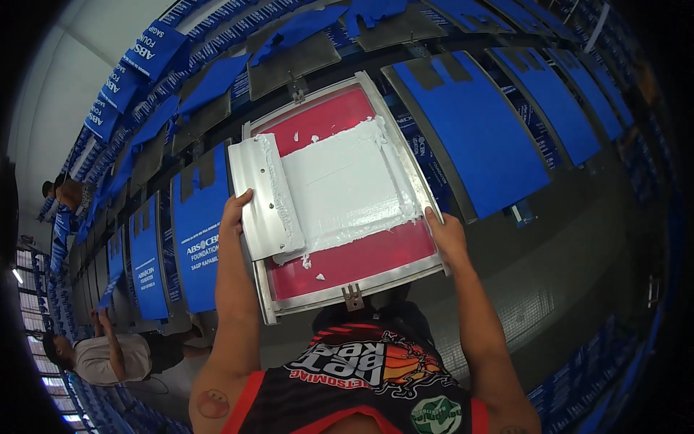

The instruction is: Printing logos onto fabric panels using a silk screen frame and squeegee with white ink.

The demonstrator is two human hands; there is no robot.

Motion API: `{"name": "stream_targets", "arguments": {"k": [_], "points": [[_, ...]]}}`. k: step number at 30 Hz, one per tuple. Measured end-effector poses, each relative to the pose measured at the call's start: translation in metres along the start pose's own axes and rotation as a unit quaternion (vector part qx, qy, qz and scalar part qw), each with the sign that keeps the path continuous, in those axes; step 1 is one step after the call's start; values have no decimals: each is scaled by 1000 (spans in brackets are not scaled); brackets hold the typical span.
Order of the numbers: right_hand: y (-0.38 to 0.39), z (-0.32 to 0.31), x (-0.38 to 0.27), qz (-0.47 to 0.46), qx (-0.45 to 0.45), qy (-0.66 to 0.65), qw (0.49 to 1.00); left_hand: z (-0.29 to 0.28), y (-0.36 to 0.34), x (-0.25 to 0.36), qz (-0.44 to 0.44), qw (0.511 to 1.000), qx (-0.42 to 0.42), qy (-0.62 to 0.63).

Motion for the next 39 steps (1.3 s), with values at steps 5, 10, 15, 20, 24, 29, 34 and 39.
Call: {"name": "stream_targets", "arguments": {"k": [5,10,15,20,24,29,34,39], "points": [[-24,6,1,11,-17,20,1000,12,10,-4,-4,1000,21,20],[-31,13,15,15,-9,52,998,11,2,-11,12,1000,16,18],[52,3,-36,-189,-49,199,960,49,15,52,139,954,-56,-259],[145,65,1,43,-393,23,918,159,15,105,334,766,-90,-542],[144,80,27,27,-311,78,947,171,-6,25,505,656,0,-561],[145,77,26,12,-288,72,955,155,52,-34,625,649,43,-432],[137,76,29,-44,-301,88,949,148,125,12,433,690,-85,-574],[103,32,-64,-181,-359,201,894,138,161,-9,343,717,-140,-590]]}}
Point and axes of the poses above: each hand's wrist, its own y-axis away from the middle knuckle, its own z-axis out of the palm, x = y × z, the point moved 2 cm from there along -y, towards the middle knuckle, and after that the axes turned 10 degrees about x, right-handed, at the moved point
